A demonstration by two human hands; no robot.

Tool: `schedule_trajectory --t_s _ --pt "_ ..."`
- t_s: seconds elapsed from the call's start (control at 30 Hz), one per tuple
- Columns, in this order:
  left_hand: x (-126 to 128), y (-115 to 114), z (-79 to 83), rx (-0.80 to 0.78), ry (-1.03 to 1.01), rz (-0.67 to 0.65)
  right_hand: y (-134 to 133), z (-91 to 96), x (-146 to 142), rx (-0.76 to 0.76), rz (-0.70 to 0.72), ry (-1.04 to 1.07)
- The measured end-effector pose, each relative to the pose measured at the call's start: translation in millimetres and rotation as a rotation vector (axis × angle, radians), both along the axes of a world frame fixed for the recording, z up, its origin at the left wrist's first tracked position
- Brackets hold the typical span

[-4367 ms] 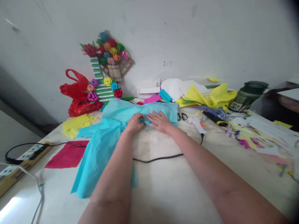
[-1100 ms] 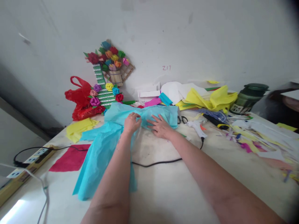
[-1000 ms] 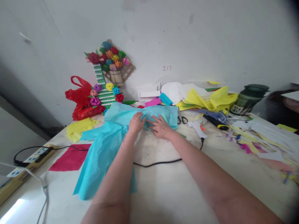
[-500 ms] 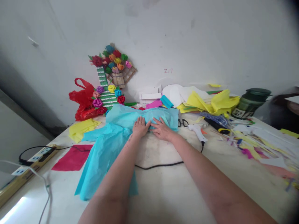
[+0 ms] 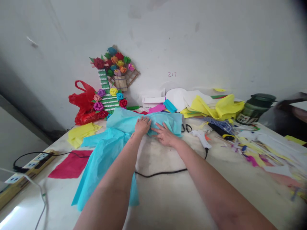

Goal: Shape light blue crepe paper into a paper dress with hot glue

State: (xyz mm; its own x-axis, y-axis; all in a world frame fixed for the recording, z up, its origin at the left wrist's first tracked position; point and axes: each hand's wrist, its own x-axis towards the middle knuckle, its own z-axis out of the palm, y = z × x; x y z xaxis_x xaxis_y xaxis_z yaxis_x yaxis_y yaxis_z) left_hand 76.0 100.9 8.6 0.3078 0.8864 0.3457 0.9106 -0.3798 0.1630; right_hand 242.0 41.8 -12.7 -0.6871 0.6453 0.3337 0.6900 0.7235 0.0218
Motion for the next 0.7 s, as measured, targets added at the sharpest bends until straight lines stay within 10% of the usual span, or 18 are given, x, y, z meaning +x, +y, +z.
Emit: schedule_trajectory --t_s 0.47,0.7 --pt "-18.5 -13.5 -25.9 0.039 0.262 0.002 -15.8 18.0 -8.3 0.043 -0.080 -0.030" --pt "-15.0 -15.6 -24.5 -0.012 0.323 0.019 17.7 39.8 -42.6 0.093 -0.256 -0.002"
